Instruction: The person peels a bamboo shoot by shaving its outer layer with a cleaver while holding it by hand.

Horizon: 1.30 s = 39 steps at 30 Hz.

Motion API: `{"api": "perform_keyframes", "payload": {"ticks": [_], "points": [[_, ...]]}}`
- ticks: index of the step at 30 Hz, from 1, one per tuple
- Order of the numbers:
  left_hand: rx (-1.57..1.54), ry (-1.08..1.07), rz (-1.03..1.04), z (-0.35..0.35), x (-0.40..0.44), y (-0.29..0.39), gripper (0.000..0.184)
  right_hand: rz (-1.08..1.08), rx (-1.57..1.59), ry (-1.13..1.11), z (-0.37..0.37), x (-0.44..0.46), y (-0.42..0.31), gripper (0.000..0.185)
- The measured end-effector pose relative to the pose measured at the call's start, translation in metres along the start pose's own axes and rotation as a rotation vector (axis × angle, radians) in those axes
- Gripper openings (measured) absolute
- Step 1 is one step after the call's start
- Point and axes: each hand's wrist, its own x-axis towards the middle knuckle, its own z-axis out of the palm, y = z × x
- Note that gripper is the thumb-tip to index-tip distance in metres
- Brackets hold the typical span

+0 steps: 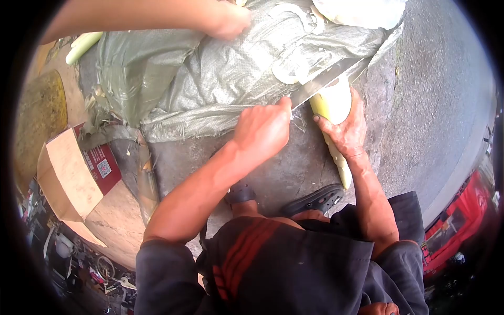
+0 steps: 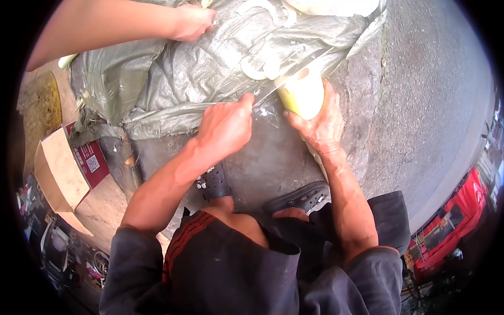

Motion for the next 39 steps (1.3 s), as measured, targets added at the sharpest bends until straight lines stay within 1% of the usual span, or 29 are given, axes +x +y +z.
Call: {"api": "perform_keyframes", "payload": {"ticks": [4, 7, 10, 13, 14, 16, 17, 20, 21, 24, 25, 28, 32, 34, 36, 39], "points": [[0.009, -0.040, -0.022, -0.002, 0.018, 0.012, 0.018, 0.022, -0.011, -0.019, -0.001, 0.000, 0.001, 0.099], [0.013, -0.003, -0.002, 0.001, 0.036, 0.017, 0.020, 0.007, 0.041, -0.018, -0.001, 0.001, 0.003, 0.101], [0.001, -0.024, -0.023, -0.008, 0.046, 0.020, 0.022, -0.055, 0.186, -0.056, -0.006, 0.007, 0.013, 0.104], [-0.006, -0.010, -0.011, -0.011, 0.051, 0.015, 0.024, -0.102, -0.190, 0.136, 0.007, -0.003, 0.013, 0.108], [-0.046, 0.017, -0.021, -0.011, 0.050, 0.012, 0.023, -0.091, -0.181, 0.123, 0.010, -0.006, 0.009, 0.109], [-0.131, 0.059, -0.042, -0.009, 0.044, 0.005, 0.021, -0.058, -0.166, 0.089, 0.011, -0.015, -0.009, 0.111], [-0.112, 0.071, -0.027, -0.010, 0.036, 0.002, 0.019, 0.064, -0.159, -0.001, 0.004, -0.010, -0.020, 0.112], [-0.095, 0.083, 0.021, -0.014, -0.018, -0.001, 0.013, -0.061, 0.214, -0.097, -0.010, 0.000, 0.015, 0.108], [-0.112, 0.086, 0.024, -0.016, -0.036, -0.003, 0.011, 0.002, 0.200, -0.163, -0.021, -0.002, 0.003, 0.103], [-0.056, 0.040, -0.020, -0.010, -0.082, -0.011, 0.012, -0.025, 0.221, -0.168, -0.002, -0.005, 0.007, 0.102], [-0.048, 0.061, -0.017, -0.006, -0.093, -0.015, 0.012, -0.100, 0.043, -0.112, 0.003, -0.006, 0.009, 0.104], [-0.040, 0.094, -0.007, 0.001, -0.116, -0.021, 0.012, -0.136, -0.021, 0.017, 0.006, -0.013, 0.003, 0.104], [-0.042, 0.084, -0.017, 0.000, -0.117, -0.024, 0.013, -0.124, -0.038, -0.008, 0.006, -0.011, -0.003, 0.101], [-0.023, 0.052, -0.024, -0.002, -0.109, -0.023, 0.013, -0.160, -0.054, 0.007, 0.005, -0.005, 0.005, 0.098], [0.017, 0.003, -0.038, -0.005, -0.097, -0.021, 0.013, -0.157, -0.046, 0.004, 0.002, -0.003, 0.000, 0.097], [0.018, -0.008, -0.072, -0.002, -0.082, -0.019, 0.012, -0.144, -0.026, -0.002, 0.002, -0.002, 0.000, 0.094]]}}
